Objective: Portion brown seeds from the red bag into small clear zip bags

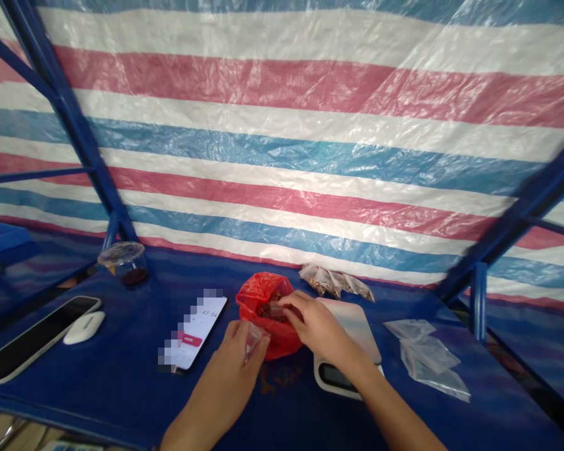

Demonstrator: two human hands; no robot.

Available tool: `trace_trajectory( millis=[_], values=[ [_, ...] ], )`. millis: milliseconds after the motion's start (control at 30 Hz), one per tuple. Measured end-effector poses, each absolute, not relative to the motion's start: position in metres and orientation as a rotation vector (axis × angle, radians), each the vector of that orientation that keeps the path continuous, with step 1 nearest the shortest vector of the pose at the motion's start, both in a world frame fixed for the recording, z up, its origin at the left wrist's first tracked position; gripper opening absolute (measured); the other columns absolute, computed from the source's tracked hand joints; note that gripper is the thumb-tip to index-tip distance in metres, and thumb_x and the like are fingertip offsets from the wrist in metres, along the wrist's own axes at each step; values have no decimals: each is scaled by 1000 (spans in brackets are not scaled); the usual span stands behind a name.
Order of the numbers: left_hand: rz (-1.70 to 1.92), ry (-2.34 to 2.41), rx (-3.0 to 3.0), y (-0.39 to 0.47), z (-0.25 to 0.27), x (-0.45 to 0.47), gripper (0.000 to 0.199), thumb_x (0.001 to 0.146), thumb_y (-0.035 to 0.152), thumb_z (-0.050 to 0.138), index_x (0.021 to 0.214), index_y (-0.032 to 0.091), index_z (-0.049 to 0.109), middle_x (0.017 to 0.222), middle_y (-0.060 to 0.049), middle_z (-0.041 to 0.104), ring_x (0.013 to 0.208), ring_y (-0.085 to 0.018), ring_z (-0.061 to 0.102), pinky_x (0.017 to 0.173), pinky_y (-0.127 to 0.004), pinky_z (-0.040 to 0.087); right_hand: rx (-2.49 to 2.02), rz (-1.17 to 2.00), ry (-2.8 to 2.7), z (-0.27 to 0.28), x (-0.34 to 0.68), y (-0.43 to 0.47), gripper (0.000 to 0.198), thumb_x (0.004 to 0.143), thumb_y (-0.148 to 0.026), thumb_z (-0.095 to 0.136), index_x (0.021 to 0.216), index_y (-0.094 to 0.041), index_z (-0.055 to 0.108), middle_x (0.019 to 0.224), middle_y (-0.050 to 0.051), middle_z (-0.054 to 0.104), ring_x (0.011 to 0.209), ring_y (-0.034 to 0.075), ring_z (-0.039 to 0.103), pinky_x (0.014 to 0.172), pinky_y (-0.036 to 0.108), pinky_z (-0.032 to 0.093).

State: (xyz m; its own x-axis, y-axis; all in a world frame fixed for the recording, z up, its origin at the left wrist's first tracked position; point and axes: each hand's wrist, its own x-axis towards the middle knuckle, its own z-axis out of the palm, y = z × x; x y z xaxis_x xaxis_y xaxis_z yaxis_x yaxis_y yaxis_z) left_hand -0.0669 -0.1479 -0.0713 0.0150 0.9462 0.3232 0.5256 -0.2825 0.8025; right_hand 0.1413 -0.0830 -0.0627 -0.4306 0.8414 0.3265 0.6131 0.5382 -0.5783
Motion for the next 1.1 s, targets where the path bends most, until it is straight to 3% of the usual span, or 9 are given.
trace_trajectory(
  millis=[100,267,433,633,800,900,1000,1100],
  values=[
    [1157,1525,1816,-136,-87,-55,27,97,44,54,90,21,65,98,-11,70,80,-25,70,72,-36,54,-1280,382,-2314,-60,134,-67,25,94,-14,59,114,-23,72,118,9,74,104,24,72,91,33,51],
    [1332,1354,1579,-106,-93,-49,36,97,53,53,93,18,64,82,-4,68,78,-22,65,74,-35,54,-1279,428,-2417,-59,128,-50,30,81,-7,65,104,-24,74,109,5,78,97,23,74,82,29,51],
    [1398,1247,1201,-88,-94,-58,39,95,55,59,106,18,64,99,-6,72,95,-21,68,87,-35,54,-1135,612,-2358,-66,128,-45,40,74,-1,66,105,-25,76,108,4,79,100,23,74,85,28,52],
    [1419,1312,1063,-79,-90,-49,41,91,55,61,106,17,60,94,-3,71,90,-20,69,86,-35,55,-1123,499,-2290,-63,113,-53,45,74,0,61,109,-24,75,113,7,78,103,26,72,90,31,51],
    [1372,1233,1048,-76,-84,-42,40,75,33,79,105,17,59,90,-2,73,88,-22,71,80,-34,56,-1082,579,-2292,-59,110,-51,38,75,3,56,101,-21,73,102,5,77,92,21,71,80,27,50],
    [1372,1198,1067,-74,-86,-47,33,67,16,73,96,18,58,79,3,69,75,-18,68,69,-28,53,-1105,680,-2300,-54,125,-46,33,79,-7,66,107,-24,70,95,0,76,82,18,71,70,25,47],
    [1427,1225,1152,-73,-85,-52,27,65,11,63,90,19,56,73,6,62,66,-13,61,63,-23,47,-1279,527,-2356,-49,140,-45,40,76,-10,71,113,-25,69,103,2,76,91,21,71,75,27,48],
    [1473,1240,1288,-72,-78,-52,28,64,9,58,90,20,55,76,6,61,69,-13,59,65,-23,46,-1439,368,-2468,-47,145,-46,45,73,-5,67,115,-21,68,112,8,76,104,27,71,83,31,48]
  ],
)
